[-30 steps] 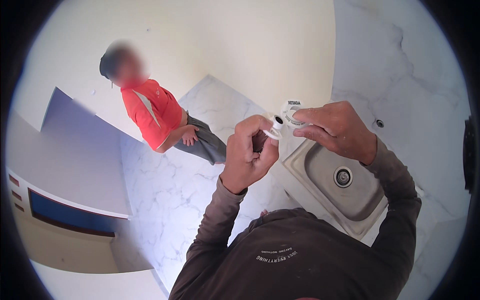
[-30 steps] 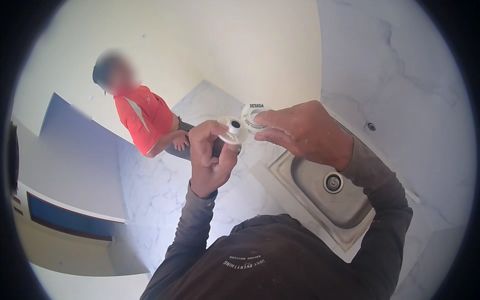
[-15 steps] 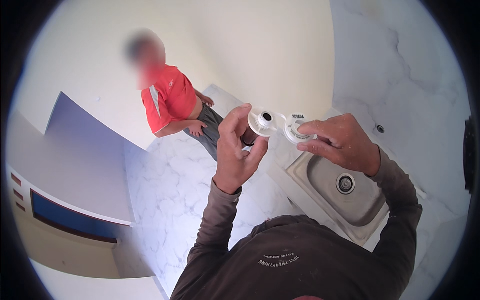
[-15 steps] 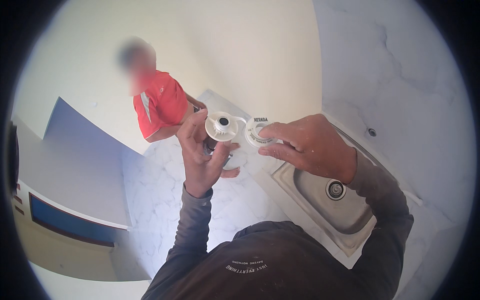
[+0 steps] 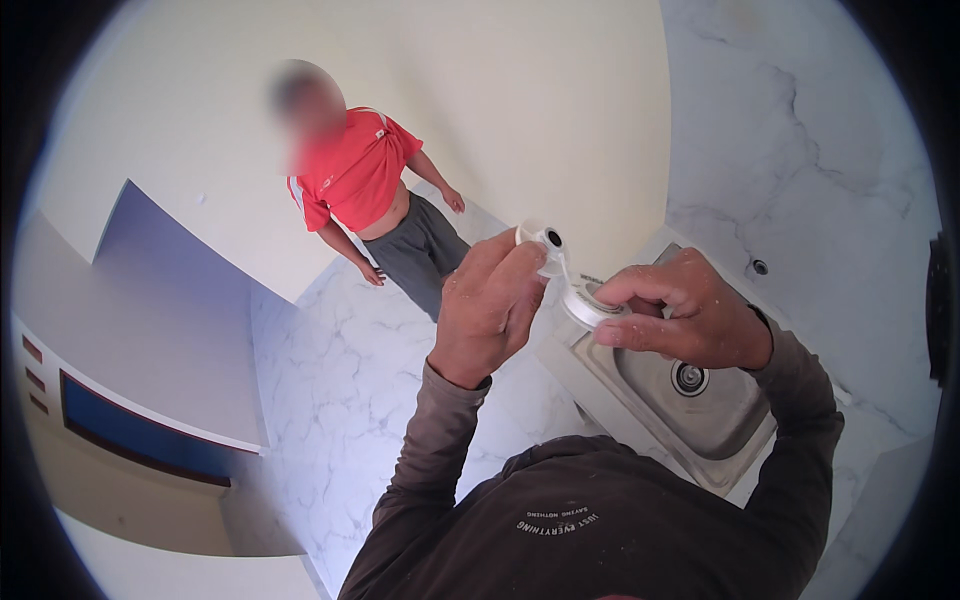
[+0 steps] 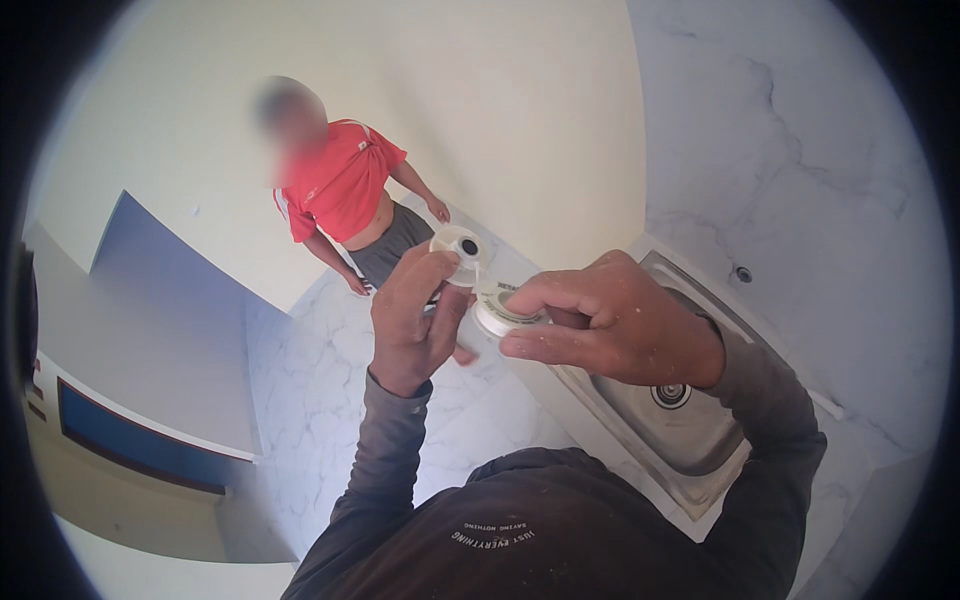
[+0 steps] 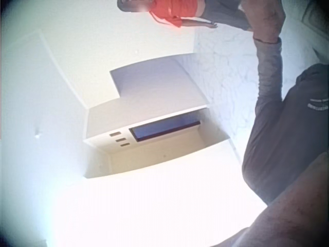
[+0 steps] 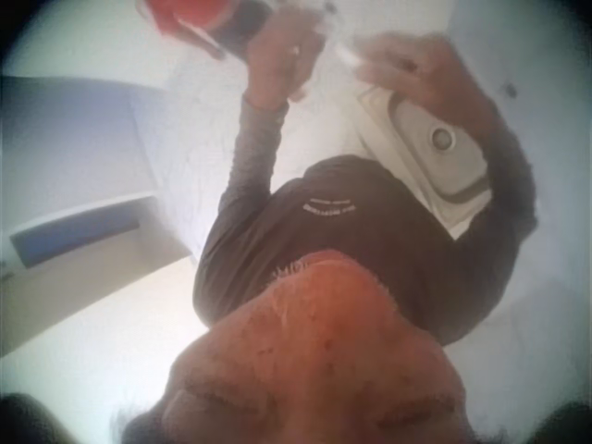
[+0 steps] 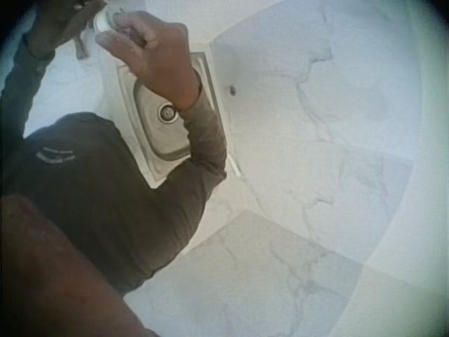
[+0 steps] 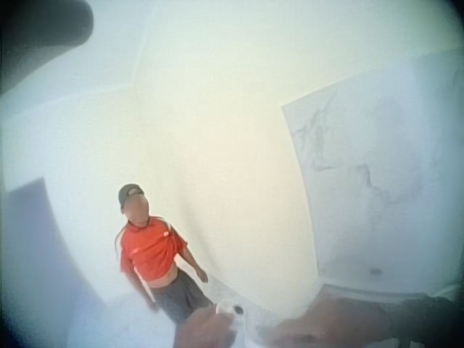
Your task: The person wraps thread seal tape around a pipe fitting, screws it into the sink, and attaches a faucet. He then turns on the water to test the installation.
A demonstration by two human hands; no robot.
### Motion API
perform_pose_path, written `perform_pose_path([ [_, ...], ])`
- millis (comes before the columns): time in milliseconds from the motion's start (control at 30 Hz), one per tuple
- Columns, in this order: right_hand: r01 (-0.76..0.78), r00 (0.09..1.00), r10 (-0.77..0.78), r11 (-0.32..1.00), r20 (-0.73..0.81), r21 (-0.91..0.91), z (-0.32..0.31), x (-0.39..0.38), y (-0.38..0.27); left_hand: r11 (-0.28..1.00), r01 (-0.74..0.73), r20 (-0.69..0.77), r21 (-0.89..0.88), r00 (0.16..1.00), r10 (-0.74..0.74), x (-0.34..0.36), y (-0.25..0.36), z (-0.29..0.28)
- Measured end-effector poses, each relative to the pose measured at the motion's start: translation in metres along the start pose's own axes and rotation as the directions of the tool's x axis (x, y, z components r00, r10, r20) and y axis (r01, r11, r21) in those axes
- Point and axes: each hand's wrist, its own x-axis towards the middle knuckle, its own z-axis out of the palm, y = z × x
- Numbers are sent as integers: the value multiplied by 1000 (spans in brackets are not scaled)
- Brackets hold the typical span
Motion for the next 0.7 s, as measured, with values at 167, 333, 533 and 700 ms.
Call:
perform_pose_path([
  [167,-290,957,264,822,123,491,-10,-1,-23,990,-21,66,-139,997,31,16,10,6],
  [333,255,964,-257,966,64,32,-42,26,-5,880,174,269,-441,962,-56,31,5,12],
  [533,478,874,-413,625,258,-618,-106,71,49,767,308,441,-563,897,-36,74,-59,59],
  [700,487,851,-459,508,255,-710,-160,90,100,473,593,538,-652,801,-263,108,-81,116],
])
